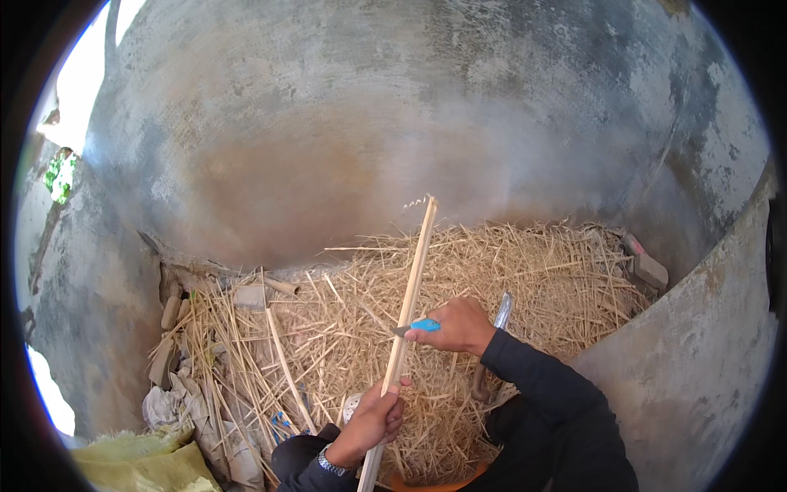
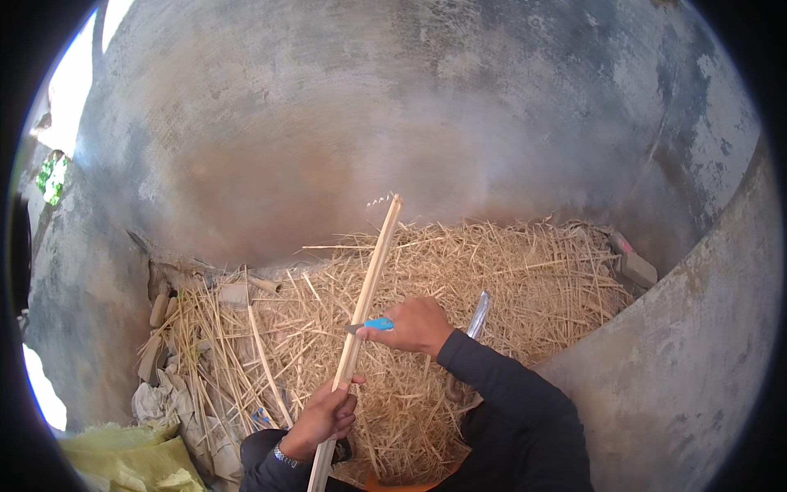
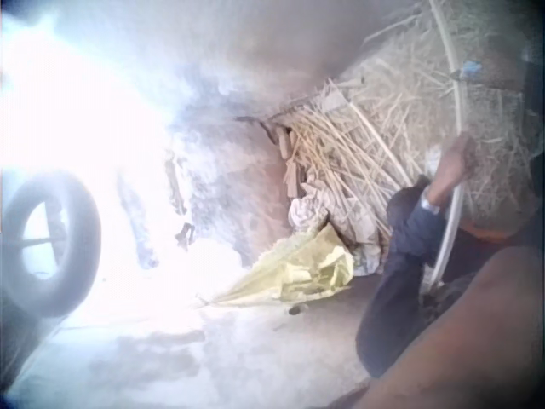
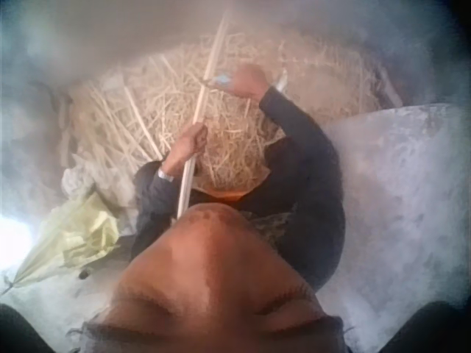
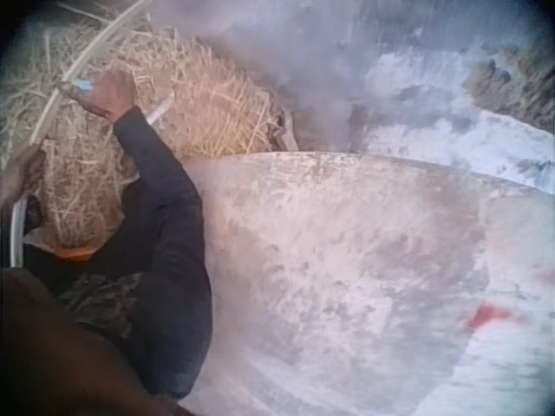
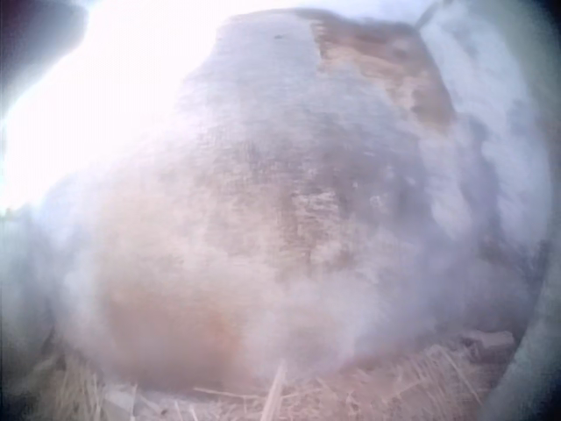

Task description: The person sits on a bed of hay and uses a utility knife to shave thin strips off a long wooden stick. They hold the stick with their left hand and scrape the blade along its length with their right hand, creating wood shavings that fall onto the hay.

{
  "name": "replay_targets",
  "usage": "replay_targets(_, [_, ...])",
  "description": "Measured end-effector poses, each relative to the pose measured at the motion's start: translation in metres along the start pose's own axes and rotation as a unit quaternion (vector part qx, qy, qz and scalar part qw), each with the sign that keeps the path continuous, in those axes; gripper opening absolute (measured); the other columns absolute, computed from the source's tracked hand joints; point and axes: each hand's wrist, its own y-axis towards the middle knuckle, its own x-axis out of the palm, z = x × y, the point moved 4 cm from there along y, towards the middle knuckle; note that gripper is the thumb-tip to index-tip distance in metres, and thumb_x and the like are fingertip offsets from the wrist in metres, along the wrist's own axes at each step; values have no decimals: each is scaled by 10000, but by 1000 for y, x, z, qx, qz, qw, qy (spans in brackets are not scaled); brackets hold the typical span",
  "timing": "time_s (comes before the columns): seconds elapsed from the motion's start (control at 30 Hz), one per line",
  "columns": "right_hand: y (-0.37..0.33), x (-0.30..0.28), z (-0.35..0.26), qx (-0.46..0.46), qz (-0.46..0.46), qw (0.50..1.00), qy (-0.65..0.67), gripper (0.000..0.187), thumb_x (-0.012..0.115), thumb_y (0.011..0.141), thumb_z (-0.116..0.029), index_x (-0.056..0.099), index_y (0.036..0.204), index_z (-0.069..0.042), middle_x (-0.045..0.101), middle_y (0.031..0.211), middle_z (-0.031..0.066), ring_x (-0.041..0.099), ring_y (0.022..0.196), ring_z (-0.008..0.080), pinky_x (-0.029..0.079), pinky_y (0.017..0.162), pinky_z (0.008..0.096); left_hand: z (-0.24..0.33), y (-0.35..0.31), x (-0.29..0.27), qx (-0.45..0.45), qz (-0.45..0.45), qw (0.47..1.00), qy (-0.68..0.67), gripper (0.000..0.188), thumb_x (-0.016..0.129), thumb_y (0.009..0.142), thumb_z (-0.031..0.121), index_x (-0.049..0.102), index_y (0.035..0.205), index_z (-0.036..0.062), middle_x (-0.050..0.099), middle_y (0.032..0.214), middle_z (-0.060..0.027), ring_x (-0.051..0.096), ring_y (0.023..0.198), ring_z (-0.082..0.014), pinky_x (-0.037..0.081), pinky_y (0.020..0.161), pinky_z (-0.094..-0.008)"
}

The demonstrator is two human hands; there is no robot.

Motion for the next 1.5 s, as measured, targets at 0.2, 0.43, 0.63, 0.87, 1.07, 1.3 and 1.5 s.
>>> replay_targets(0.2, [9,-21,45,58,115,992,6,788,413,775,-822,620,530,-103,493,418,66,524,382,225,401,394,368,0,-4,4,44,-25,994,97,298,482,937,55,432,1227,105,380,630,49,326,448,-58,262,403,-226])
replay_targets(0.43, [2,-26,30,31,154,987,-23,777,438,752,-832,616,529,-110,498,415,55,512,360,224,389,373,363,3,-9,6,163,-2,949,271,380,529,865,-3,433,1225,70,374,634,53,366,537,-54,318,497,-239])
replay_targets(0.63, [12,-26,57,54,201,975,-79,759,450,759,-817,637,570,-107,522,445,74,546,413,243,397,403,386,5,-12,9,139,3,945,296,395,531,858,-11,427,1231,64,379,648,49,361,548,-61,328,502,-249])
replay_targets(0.87, [15,-48,171,232,234,939,-101,822,396,785,-818,609,544,-62,521,466,121,532,431,273,387,434,428,-15,-17,14,135,-43,933,329,412,525,860,-8,419,1251,69,372,640,52,359,541,-62,321,513,-234])
replay_targets(1.07, [8,-49,177,342,184,915,-108,842,395,786,-820,592,517,-47,532,483,124,532,433,278,387,430,433,-28,6,4,-18,-46,988,149,248,432,1016,248,471,1196,81,375,633,49,346,519,-57,304,459,-229])
replay_targets(1.3, [10,-18,31,60,-8,998,-37,848,369,783,-831,631,557,-57,528,485,112,569,474,284,427,454,416,-2,4,1,-2,-10,998,55,315,345,1037,311,452,1240,95,263,620,66,245,462,-54,257,414,-219])
replay_targets(1.5, [5,-12,7,18,73,997,2,814,401,793,-805,611,524,-67,536,482,115,561,459,295,425,454,422,3,3,-4,85,17,985,152,316,389,1029,300,461,1224,63,365,674,27,350,546,-73,319,493,-239])
